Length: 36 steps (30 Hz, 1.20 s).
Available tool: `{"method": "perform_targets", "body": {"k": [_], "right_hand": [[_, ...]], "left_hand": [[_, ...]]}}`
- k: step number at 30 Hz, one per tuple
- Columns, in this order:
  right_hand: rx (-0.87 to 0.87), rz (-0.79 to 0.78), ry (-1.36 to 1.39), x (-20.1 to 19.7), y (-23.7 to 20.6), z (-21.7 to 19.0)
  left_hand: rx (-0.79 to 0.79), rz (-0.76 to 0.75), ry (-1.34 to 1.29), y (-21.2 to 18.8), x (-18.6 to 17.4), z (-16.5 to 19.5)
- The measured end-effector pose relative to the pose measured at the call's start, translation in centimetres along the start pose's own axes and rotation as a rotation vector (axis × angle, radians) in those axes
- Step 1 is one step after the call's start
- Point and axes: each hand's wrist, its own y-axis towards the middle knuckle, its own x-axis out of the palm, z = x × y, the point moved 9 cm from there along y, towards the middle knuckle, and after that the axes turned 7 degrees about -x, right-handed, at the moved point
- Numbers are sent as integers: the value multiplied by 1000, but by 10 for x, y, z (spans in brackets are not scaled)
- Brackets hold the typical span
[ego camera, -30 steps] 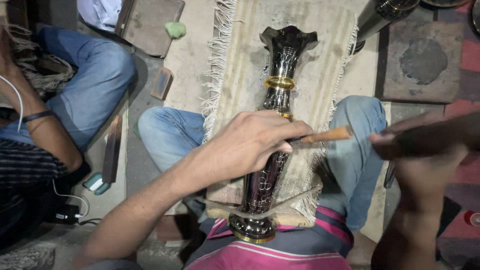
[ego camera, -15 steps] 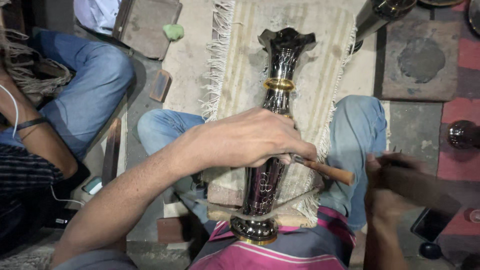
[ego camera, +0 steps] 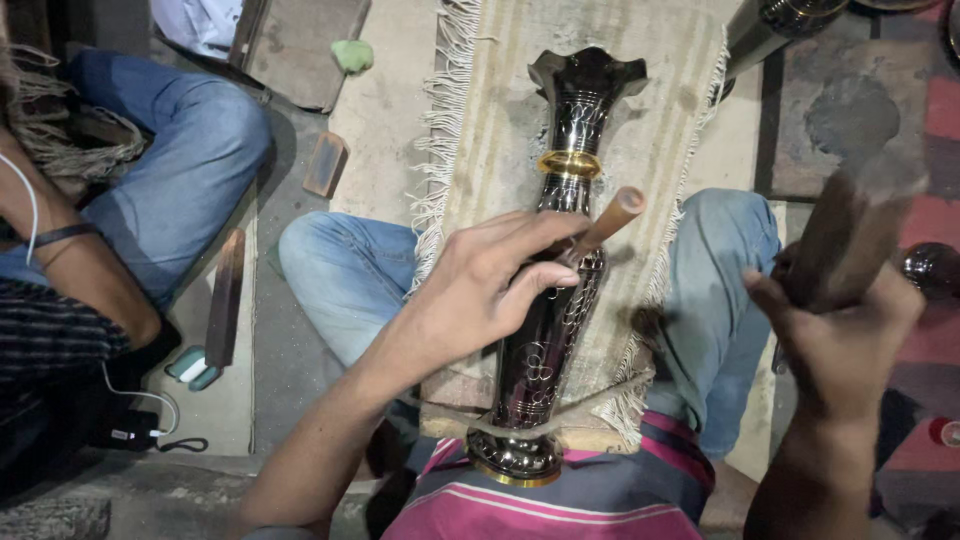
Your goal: The person sits on the floor with a brass vase held between their legs and engraves decorative patterns into its surface. They hold a small chisel against the metal with one hand and strike it with a wooden mallet held in the other hand, working around the vase body.
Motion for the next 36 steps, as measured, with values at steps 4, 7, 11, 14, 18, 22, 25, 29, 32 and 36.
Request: {"method": "perform_targets", "body": {"k": [4, 7, 11, 14, 18, 22, 25, 29, 32, 36], "right_hand": [[-152, 28, -34, -12, 28, -22], [-175, -111, -30, -4, 52, -31], [-265, -283, -107, 8, 79, -42], [-306, -334, -126, 15, 90, -43], [-333, -374, -159, 21, 100, -41], [-364, -536, -38, 28, 110, -55], [-452, -629, -214, 30, 118, -76], [-546, -580, -510, 35, 119, -106], [-537, -539, -101, 38, 119, -139], [-714, -591, -546, 58, 118, -170]], "left_hand": [[44, -46, 26, 4, -1, 2], [0, -86, 37, 6, 2, -1], [54, -54, 33, 5, 1, 3], [3, -62, 42, 6, 3, -2], [56, -60, 45, 5, 3, 3], [-16, -53, 28, 5, 2, 0], [-25, 11, 39, 3, 0, 2], [-168, 69, 60, -5, 0, -5], [-217, 151, -5, -13, -1, -5], [-186, 253, 48, -19, -4, 1]]}}
